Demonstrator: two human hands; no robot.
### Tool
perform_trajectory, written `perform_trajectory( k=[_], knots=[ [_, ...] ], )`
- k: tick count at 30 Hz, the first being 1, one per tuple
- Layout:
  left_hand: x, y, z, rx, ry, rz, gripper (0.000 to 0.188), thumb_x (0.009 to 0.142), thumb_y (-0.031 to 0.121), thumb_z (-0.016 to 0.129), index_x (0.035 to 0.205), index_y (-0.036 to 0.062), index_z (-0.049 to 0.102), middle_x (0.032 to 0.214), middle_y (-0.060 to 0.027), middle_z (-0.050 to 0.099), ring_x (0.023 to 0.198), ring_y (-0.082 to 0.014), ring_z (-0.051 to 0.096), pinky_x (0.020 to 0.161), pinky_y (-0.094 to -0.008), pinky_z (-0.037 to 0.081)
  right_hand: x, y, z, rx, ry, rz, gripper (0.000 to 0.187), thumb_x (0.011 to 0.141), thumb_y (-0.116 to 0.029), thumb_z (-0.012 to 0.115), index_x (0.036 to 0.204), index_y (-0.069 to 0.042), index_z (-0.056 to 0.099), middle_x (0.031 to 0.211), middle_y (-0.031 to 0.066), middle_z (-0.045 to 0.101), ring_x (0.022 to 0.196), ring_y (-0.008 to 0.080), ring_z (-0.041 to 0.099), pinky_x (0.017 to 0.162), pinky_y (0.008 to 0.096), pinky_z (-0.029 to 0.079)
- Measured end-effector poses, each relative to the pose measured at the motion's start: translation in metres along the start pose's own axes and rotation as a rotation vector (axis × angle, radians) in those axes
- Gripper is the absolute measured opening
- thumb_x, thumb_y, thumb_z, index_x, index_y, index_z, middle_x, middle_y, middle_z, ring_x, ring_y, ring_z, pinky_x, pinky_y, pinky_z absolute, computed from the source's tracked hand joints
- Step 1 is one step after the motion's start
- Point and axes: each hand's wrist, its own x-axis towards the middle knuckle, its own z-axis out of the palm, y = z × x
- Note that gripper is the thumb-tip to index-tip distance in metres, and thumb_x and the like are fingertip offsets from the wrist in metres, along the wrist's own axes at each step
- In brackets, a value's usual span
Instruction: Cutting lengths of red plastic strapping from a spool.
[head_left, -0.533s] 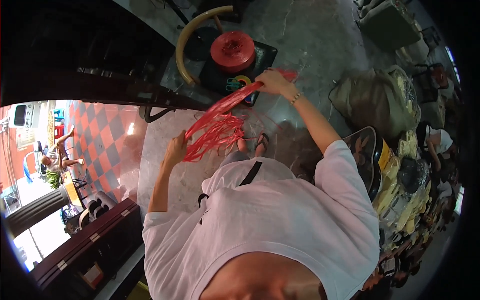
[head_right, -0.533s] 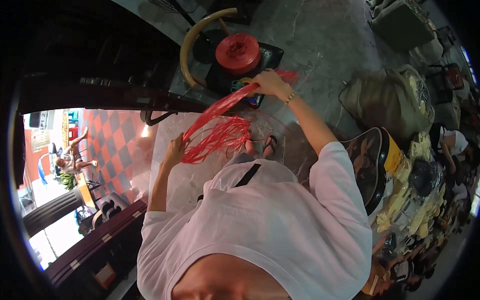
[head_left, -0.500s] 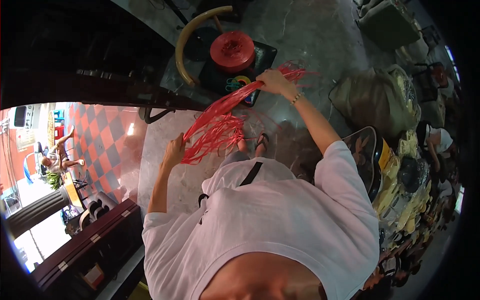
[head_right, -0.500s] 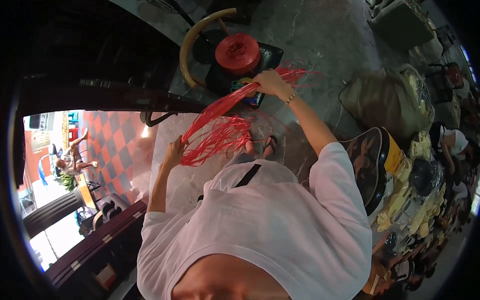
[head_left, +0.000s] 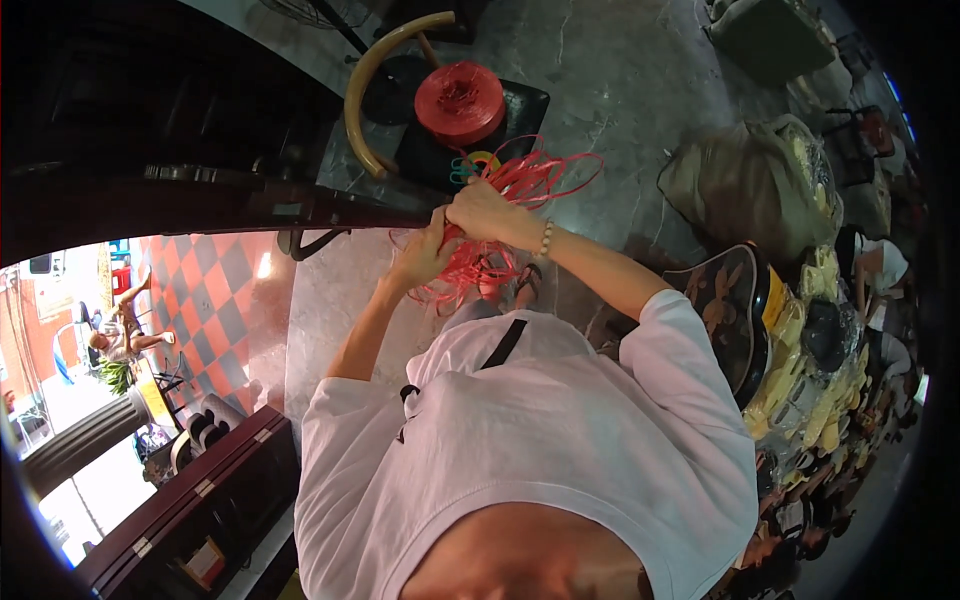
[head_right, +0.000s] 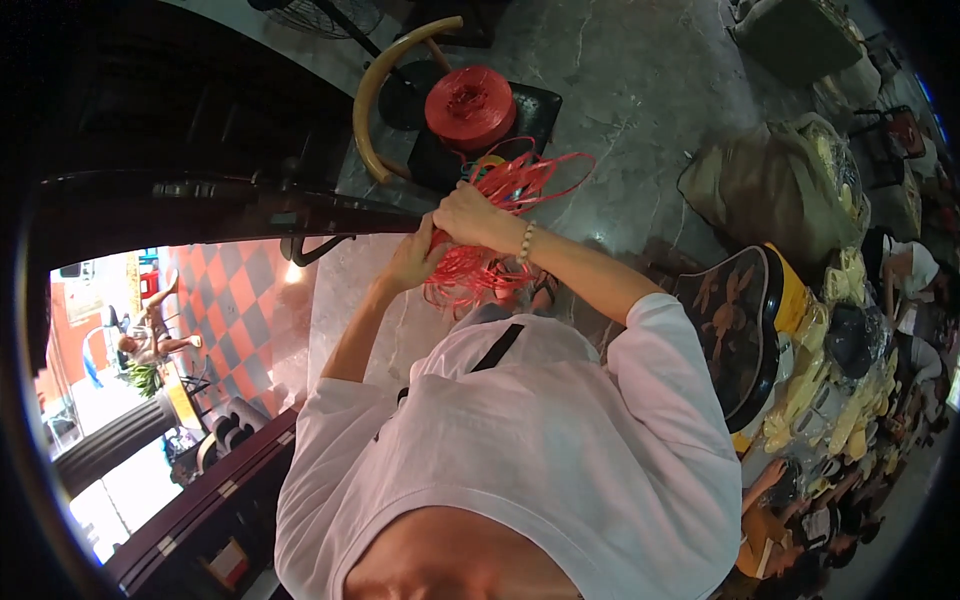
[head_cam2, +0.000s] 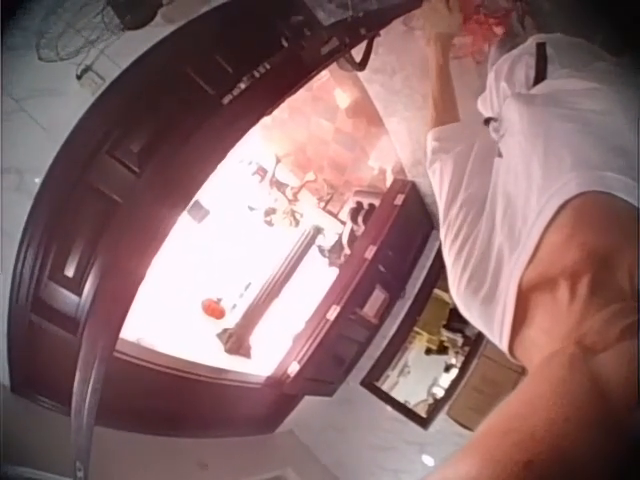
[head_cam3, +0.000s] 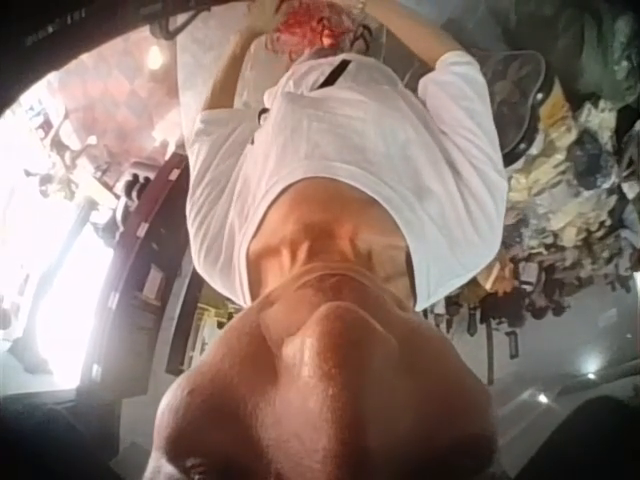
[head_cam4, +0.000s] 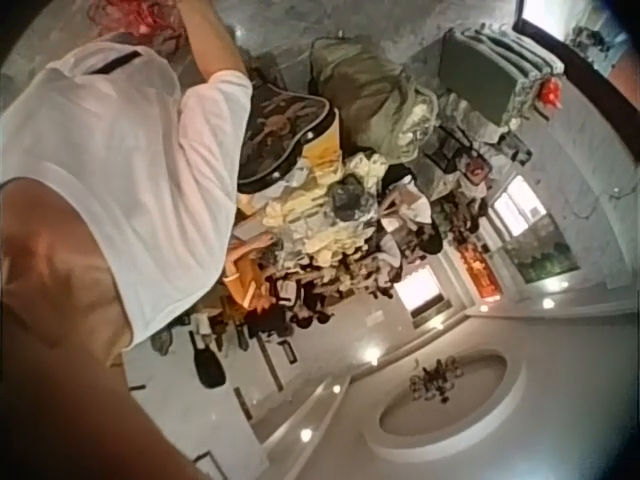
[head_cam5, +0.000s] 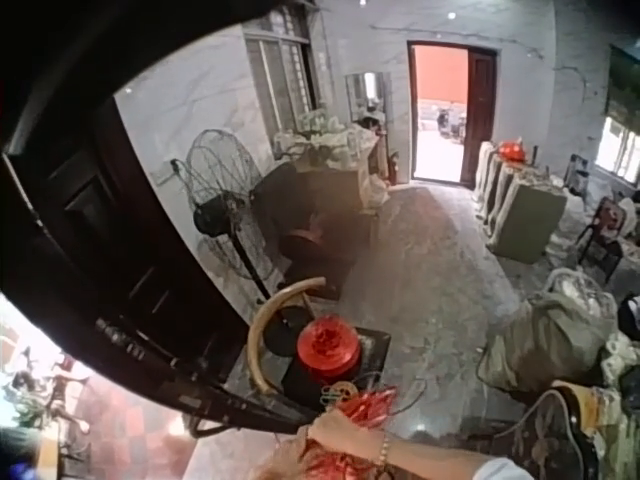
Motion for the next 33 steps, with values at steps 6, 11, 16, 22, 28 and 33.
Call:
perform_trajectory(
  k=[6,11,16,22,28,33],
  knots=[
    [-0.006,-0.017,-0.003,0.003,0.025,0.035,0.035,0.086,0.010,0.051,0.118,-0.0009,0.040,0.081,-0.0271,0.060,0.079,-0.0454,0.058,0.066,-0.0497,0.044,-0.014,0.044,-0.011,-0.006,-0.039,0.070,0.021,0.067,-0.031,0.069,0.067,-0.010,0.067,0.063,0.0105,0.064,0.069,0.0285,0.065,0.069,0.0412,0.046],
    [0.002,-0.026,-0.015,-0.018,0.006,0.094,0.027,0.085,0.011,0.054,0.108,-0.0019,0.049,0.081,-0.0244,0.060,0.076,-0.0433,0.059,0.065,-0.0468,0.045,-0.015,0.056,-0.019,0.008,0.010,0.167,0.020,0.069,-0.030,0.067,0.064,-0.010,0.067,0.062,0.0104,0.062,0.065,0.0276,0.064,0.057,0.0396,0.048],
    [0.032,-0.003,-0.032,0.108,-0.016,0.256,0.034,0.083,0.011,0.060,0.112,-0.0013,0.046,0.084,-0.0209,0.061,0.075,-0.0376,0.060,0.067,-0.0411,0.046,-0.004,0.044,-0.027,-0.159,0.060,0.107,0.019,0.070,-0.027,0.067,0.064,-0.010,0.065,0.062,0.0102,0.062,0.063,0.0277,0.064,0.053,0.0400,0.047],
    [0.050,0.033,-0.038,-0.174,-0.090,-0.014,0.038,0.089,0.015,0.055,0.121,0.0008,0.039,0.090,-0.0179,0.060,0.082,-0.0274,0.062,0.072,-0.0362,0.046,0.015,0.036,-0.065,-0.074,-0.094,0.096,0.023,0.066,-0.029,0.070,0.076,-0.008,0.068,0.070,0.0112,0.065,0.071,0.0289,0.065,0.057,0.0406,0.049],
    [0.051,0.043,-0.066,0.084,-0.105,0.083,0.025,0.094,0.019,0.043,0.109,-0.0005,0.044,0.082,-0.0209,0.057,0.077,-0.0349,0.059,0.069,-0.0374,0.044,0.005,0.083,-0.136,0.213,-0.531,0.334,0.029,0.061,-0.028,0.071,0.078,-0.005,0.066,0.069,0.0068,0.063,0.066,0.0223,0.061,0.057,0.0363,0.046],
    [0.051,0.023,-0.086,-0.260,0.044,-0.064,0.017,0.098,0.020,0.041,0.104,0.0070,0.050,0.066,0.0033,0.041,0.055,-0.0077,0.040,0.050,-0.0242,0.035,-0.015,0.142,-0.169,0.486,-0.408,0.361,0.024,0.072,-0.027,0.070,0.073,-0.004,0.062,0.064,-0.0004,0.059,0.058,0.0111,0.054,0.051,0.0284,0.042]
  ],
)
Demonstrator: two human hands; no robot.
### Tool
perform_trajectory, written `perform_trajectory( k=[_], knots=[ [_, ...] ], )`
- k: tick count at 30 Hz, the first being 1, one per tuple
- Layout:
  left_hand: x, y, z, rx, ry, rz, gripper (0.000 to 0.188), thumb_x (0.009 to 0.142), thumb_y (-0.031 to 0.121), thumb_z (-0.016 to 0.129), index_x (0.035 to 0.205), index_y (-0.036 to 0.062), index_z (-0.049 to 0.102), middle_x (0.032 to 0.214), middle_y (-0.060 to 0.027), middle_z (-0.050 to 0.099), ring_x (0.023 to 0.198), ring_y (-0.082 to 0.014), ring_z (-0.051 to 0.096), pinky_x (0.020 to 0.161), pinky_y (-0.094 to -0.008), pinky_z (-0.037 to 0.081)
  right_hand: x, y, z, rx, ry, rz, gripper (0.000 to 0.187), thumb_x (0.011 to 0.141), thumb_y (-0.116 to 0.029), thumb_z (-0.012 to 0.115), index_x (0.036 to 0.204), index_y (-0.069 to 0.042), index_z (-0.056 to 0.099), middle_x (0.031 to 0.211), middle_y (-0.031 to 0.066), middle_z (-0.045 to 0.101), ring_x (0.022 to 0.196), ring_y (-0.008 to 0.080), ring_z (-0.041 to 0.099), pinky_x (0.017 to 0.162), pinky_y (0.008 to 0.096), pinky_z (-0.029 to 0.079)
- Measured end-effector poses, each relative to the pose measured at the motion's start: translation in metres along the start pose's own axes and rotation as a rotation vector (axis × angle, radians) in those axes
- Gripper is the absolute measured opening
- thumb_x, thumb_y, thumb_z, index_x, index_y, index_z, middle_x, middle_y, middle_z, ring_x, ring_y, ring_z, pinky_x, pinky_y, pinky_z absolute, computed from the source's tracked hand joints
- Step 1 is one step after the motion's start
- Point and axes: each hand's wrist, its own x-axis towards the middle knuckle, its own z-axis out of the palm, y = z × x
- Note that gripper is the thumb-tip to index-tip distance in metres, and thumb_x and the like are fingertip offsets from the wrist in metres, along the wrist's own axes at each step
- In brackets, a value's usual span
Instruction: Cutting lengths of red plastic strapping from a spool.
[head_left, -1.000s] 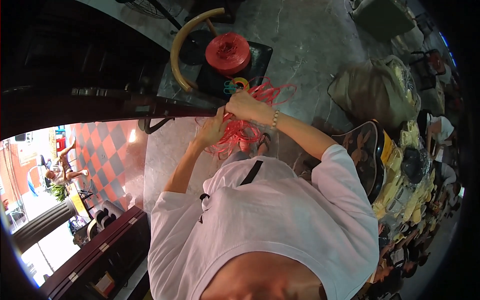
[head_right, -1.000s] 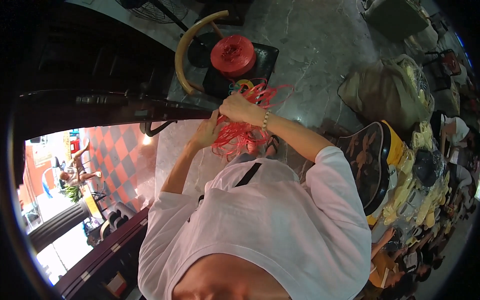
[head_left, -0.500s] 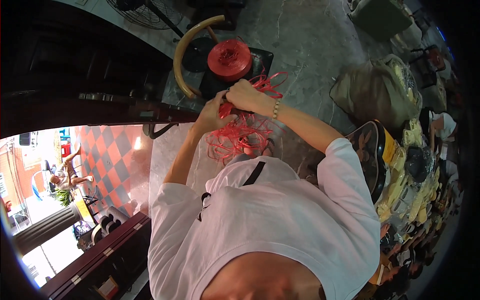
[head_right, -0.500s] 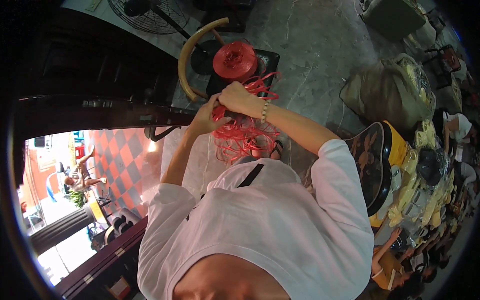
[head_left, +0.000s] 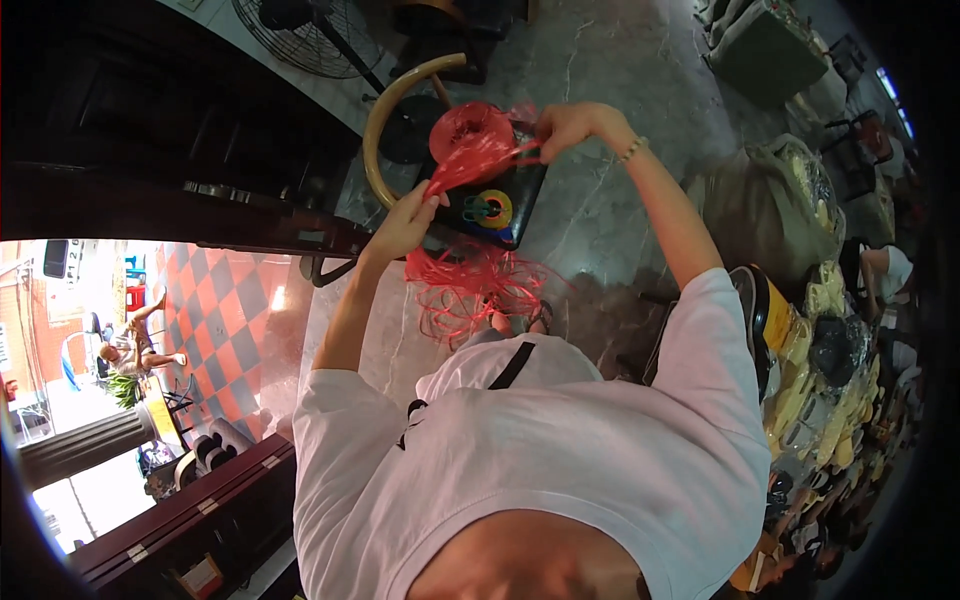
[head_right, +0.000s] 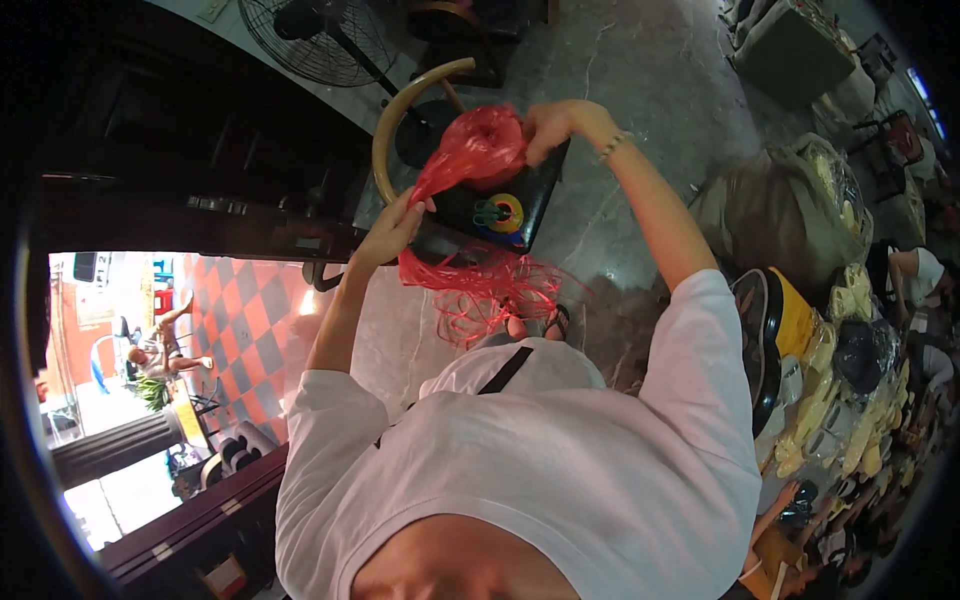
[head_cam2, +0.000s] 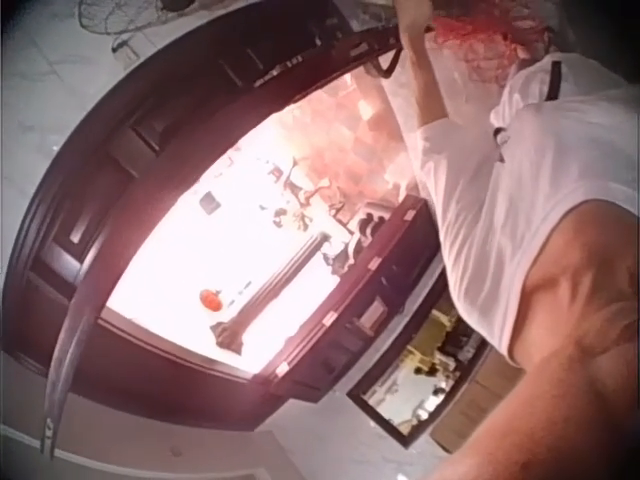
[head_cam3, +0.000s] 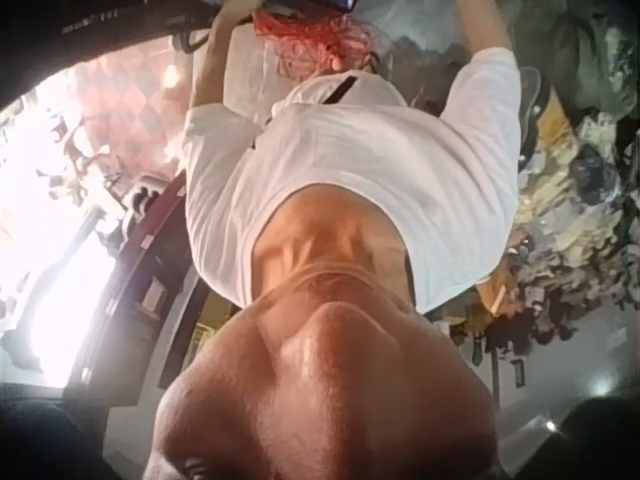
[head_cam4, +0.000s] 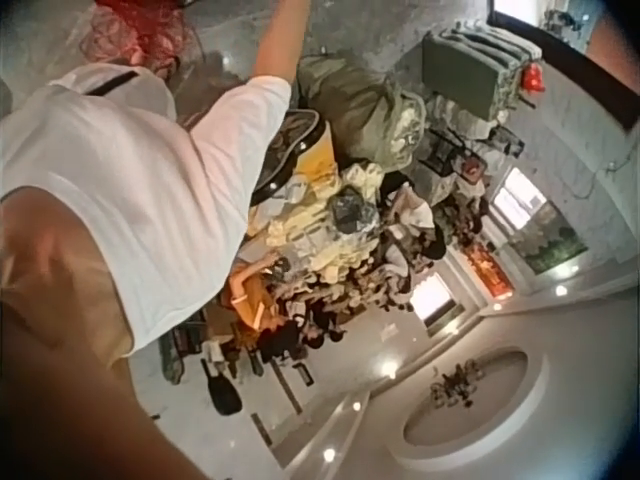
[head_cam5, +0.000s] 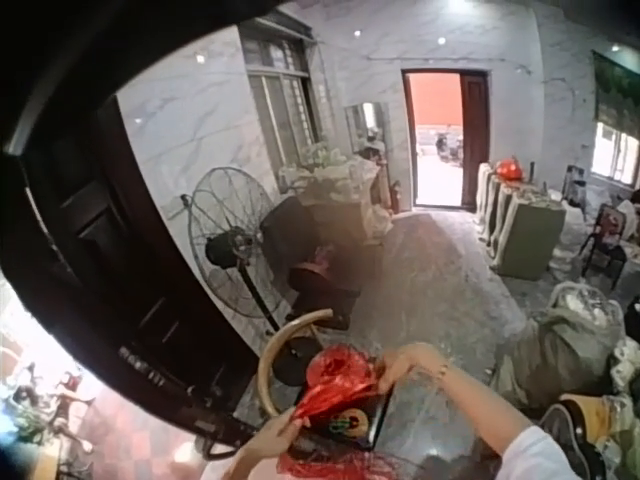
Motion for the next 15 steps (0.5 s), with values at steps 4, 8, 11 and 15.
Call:
perform_trajectory(
  k=[4,8,11,15],
  knots=[
    [0.016,-0.016,0.014,-0.338,0.139,0.108,0.019,0.099,0.024,0.039,0.100,0.0077,0.049,0.067,0.0043,0.038,0.057,-0.0042,0.037,0.052,-0.0195,0.032,0.003,-0.010,0.007,0.695,0.288,-0.168,0.022,0.084,-0.027,0.064,0.075,-0.008,0.058,0.063,-0.0015,0.054,0.060,0.0068,0.051,0.054,0.0237,0.045],
    [0.045,-0.022,0.042,-0.304,0.355,0.298,0.023,0.100,0.023,0.037,0.102,0.0057,0.053,0.084,-0.0005,0.055,0.076,-0.0076,0.050,0.068,-0.0240,0.042,0.018,-0.051,0.020,1.367,0.362,-0.317,0.018,0.089,-0.024,0.060,0.079,-0.009,0.057,0.063,-0.0028,0.052,0.059,0.0059,0.050,0.057,0.0223,0.048],
    [0.059,-0.019,0.061,-0.387,0.379,0.344,0.023,0.100,0.022,0.038,0.102,0.0052,0.054,0.100,-0.0019,0.056,0.093,-0.0106,0.050,0.084,-0.0259,0.040,0.026,-0.077,0.018,1.455,0.350,-0.272,0.015,0.088,-0.023,0.061,0.081,-0.009,0.060,0.067,-0.0039,0.051,0.060,0.0064,0.050,0.059,0.0229,0.049],
    [0.063,-0.009,0.081,-0.584,0.341,0.261,0.023,0.099,0.022,0.042,0.093,0.0039,0.056,0.090,-0.0003,0.057,0.086,-0.0072,0.051,0.079,-0.0238,0.040,0.025,-0.100,0.010,1.403,0.407,-0.287,0.016,0.088,-0.024,0.062,0.082,-0.010,0.061,0.068,-0.0053,0.051,0.061,0.0053,0.048,0.056,0.0223,0.047]
  ],
)
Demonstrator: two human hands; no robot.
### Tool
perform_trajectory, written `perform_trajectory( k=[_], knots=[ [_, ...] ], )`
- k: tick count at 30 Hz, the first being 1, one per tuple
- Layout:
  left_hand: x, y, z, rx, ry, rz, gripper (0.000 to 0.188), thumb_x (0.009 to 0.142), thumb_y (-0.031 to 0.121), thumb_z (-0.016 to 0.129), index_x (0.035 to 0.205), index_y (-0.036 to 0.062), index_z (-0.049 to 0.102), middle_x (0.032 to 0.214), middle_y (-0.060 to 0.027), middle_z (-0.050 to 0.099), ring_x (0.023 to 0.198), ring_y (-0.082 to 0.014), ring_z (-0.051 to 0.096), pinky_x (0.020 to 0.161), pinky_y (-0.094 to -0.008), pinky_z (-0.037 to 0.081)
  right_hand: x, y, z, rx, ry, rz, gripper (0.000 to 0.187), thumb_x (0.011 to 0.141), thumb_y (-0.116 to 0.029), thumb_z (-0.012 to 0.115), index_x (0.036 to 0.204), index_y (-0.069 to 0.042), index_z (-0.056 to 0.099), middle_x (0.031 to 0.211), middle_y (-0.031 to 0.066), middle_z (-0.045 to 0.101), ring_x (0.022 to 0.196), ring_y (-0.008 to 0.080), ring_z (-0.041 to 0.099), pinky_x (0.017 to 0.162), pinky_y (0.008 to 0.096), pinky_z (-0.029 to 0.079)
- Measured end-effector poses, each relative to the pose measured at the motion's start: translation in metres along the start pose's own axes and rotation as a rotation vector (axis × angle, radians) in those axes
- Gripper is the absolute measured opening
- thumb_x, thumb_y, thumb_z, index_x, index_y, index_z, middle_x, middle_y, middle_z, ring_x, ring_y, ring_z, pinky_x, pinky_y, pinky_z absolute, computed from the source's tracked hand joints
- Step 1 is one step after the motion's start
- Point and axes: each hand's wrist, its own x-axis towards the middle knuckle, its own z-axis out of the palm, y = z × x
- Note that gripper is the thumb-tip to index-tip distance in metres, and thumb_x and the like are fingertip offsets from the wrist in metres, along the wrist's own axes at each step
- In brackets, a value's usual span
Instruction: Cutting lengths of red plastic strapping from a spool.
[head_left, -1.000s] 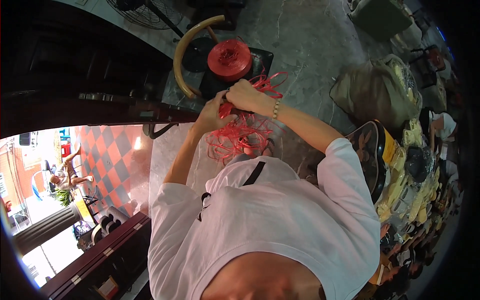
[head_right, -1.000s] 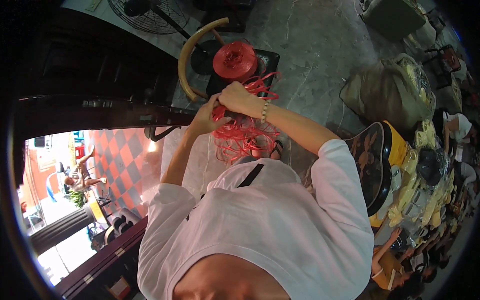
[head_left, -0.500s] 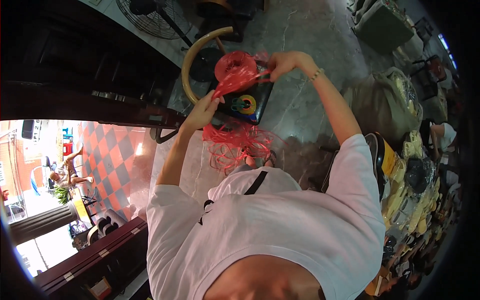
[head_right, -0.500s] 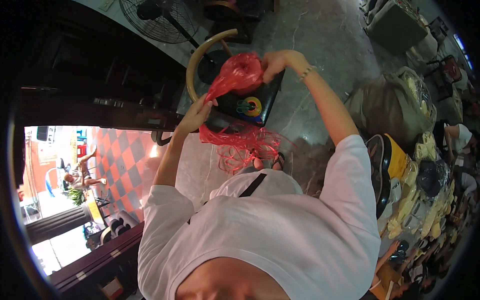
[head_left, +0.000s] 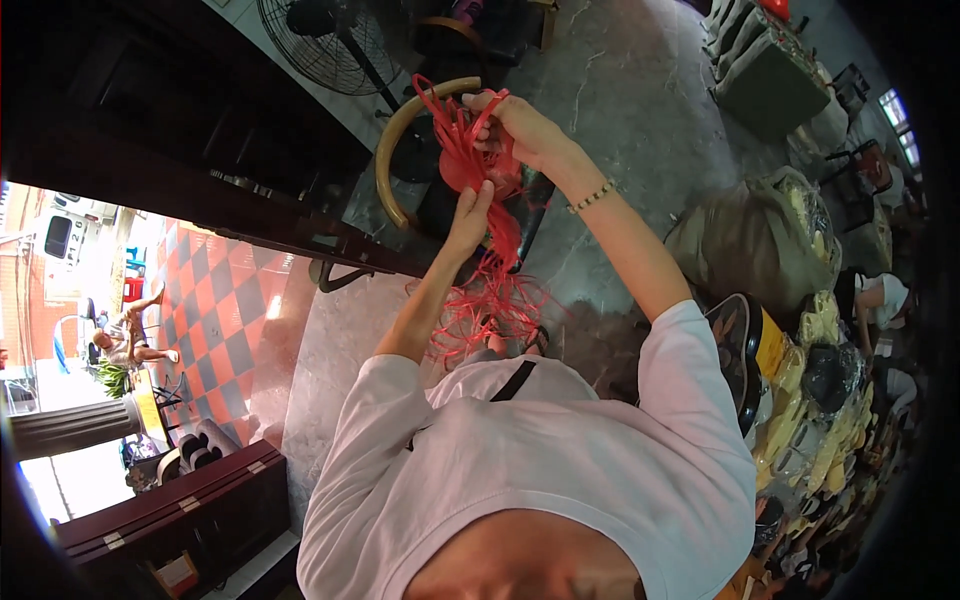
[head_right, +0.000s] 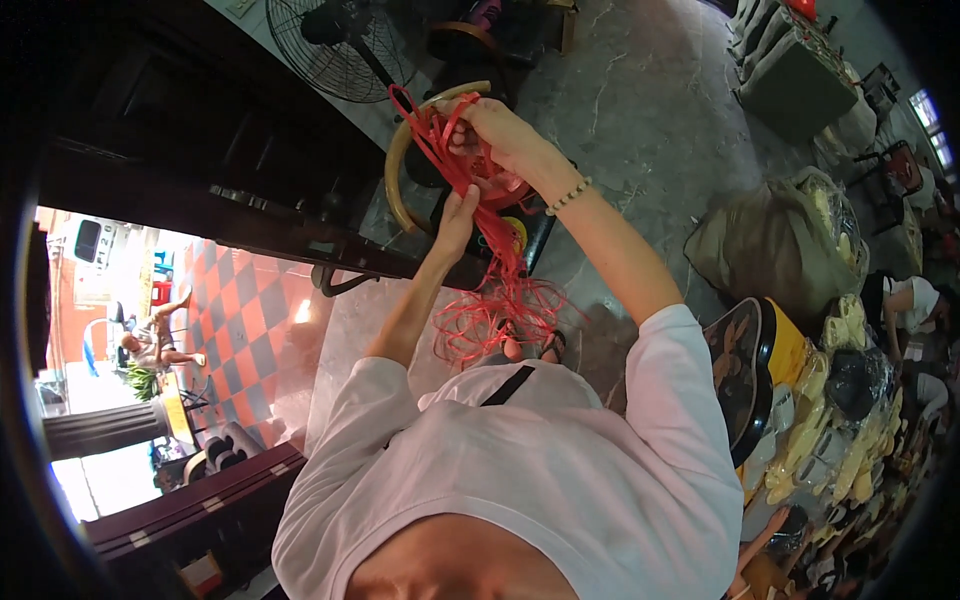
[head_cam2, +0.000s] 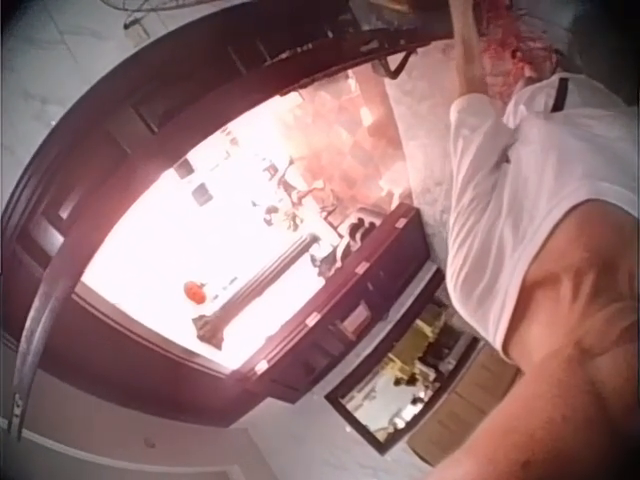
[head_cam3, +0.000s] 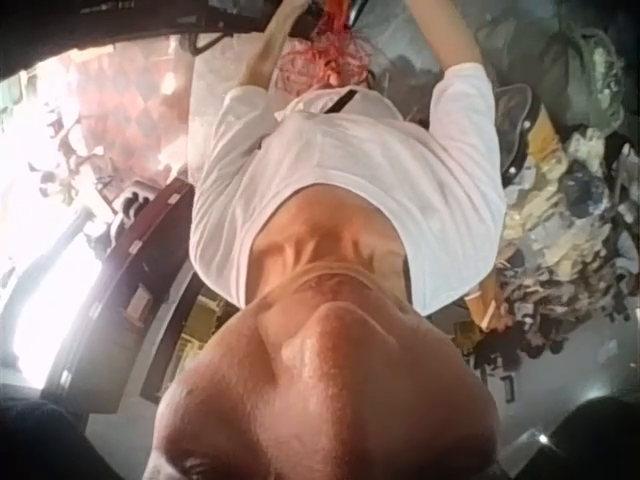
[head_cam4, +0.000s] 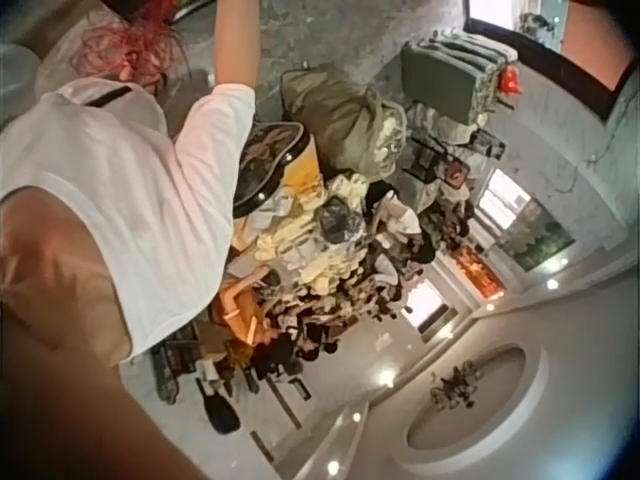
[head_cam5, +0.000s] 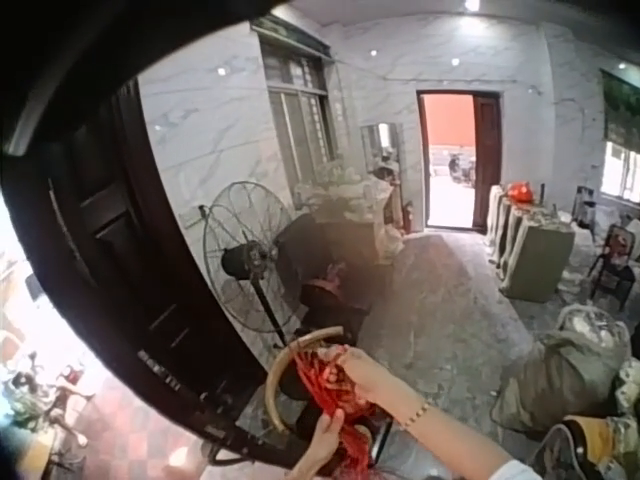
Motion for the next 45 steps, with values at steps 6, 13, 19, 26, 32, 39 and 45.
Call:
perform_trajectory(
  k=[6,13,19,26,32,39,45],
  knots=[
    [-0.024,0.024,0.015,-0.369,-0.157,-0.203,0.020,0.100,0.024,0.037,0.100,0.0073,0.048,0.065,-0.0001,0.044,0.049,-0.0112,0.042,0.052,-0.0287,0.043,0.006,-0.013,-0.019,-0.245,0.011,-0.019,0.024,0.090,-0.028,0.058,0.101,-0.008,0.065,0.076,-0.0065,0.057,0.064,0.0029,0.046,0.054,0.0205,0.044],
    [-0.060,0.119,-0.001,-0.557,0.102,-0.073,0.020,0.096,0.030,0.044,0.095,0.0102,0.049,0.062,0.0043,0.031,0.046,-0.0062,0.028,0.045,-0.0232,0.026,0.007,0.064,-0.055,0.160,-0.444,0.053,0.039,0.096,-0.034,0.045,0.119,-0.004,0.053,0.111,0.0028,0.060,0.103,0.0163,0.058,0.092,0.0336,0.047],
    [-0.110,0.198,-0.022,-0.628,0.277,0.313,0.011,0.094,0.021,0.047,0.096,0.0107,0.047,0.064,0.0031,0.030,0.046,-0.0058,0.024,0.042,-0.0230,0.021,-0.050,0.172,0.024,-0.267,-0.997,0.506,0.042,0.097,-0.037,0.037,0.111,-0.003,0.057,0.090,0.0044,0.062,0.081,0.0127,0.058,0.075,0.0263,0.046],
    [-0.196,0.252,-0.171,-0.349,0.728,0.628,0.012,0.094,0.011,0.040,0.086,0.0046,0.047,0.058,0.0021,0.026,0.042,-0.0060,0.017,0.038,-0.0224,0.018,-0.049,0.148,-0.012,-0.496,-0.821,0.752,0.051,0.093,-0.048,0.041,0.092,-0.003,0.064,0.071,0.0010,0.059,0.059,0.0090,0.055,0.053,0.0236,0.044],
    [-0.231,0.199,-0.240,-0.733,0.866,0.545,0.015,0.089,0.004,0.038,0.074,0.0041,0.038,0.057,-0.0002,0.026,0.041,-0.0100,0.018,0.037,-0.0239,0.018,-0.013,0.096,-0.005,-0.802,-0.839,0.503,0.042,0.085,-0.046,0.059,0.089,-0.004,0.063,0.067,-0.0030,0.055,0.058,0.0056,0.051,0.052,0.0209,0.040],
    [-0.254,0.217,-0.274,-0.924,0.790,0.588,0.008,0.081,0.000,0.041,0.076,0.0046,0.037,0.056,0.0007,0.025,0.043,-0.0097,0.019,0.039,-0.0235,0.019,-0.007,-0.021,0.045,-0.930,-0.966,0.142,0.037,0.079,-0.031,0.071,0.101,-0.002,0.064,0.066,-0.0058,0.054,0.053,0.0031,0.046,0.049,0.0181,0.038],
    [-0.340,0.220,-0.362,-0.942,0.877,0.669,0.011,0.077,-0.001,0.041,0.071,0.0064,0.035,0.057,0.0007,0.022,0.044,-0.0113,0.019,0.042,-0.0265,0.021,0.006,-0.080,0.043,-0.898,-0.900,0.303,0.025,0.082,-0.025,0.070,0.089,-0.002,0.064,0.063,-0.0050,0.054,0.053,0.0028,0.047,0.045,0.0184,0.034]
  ],
)
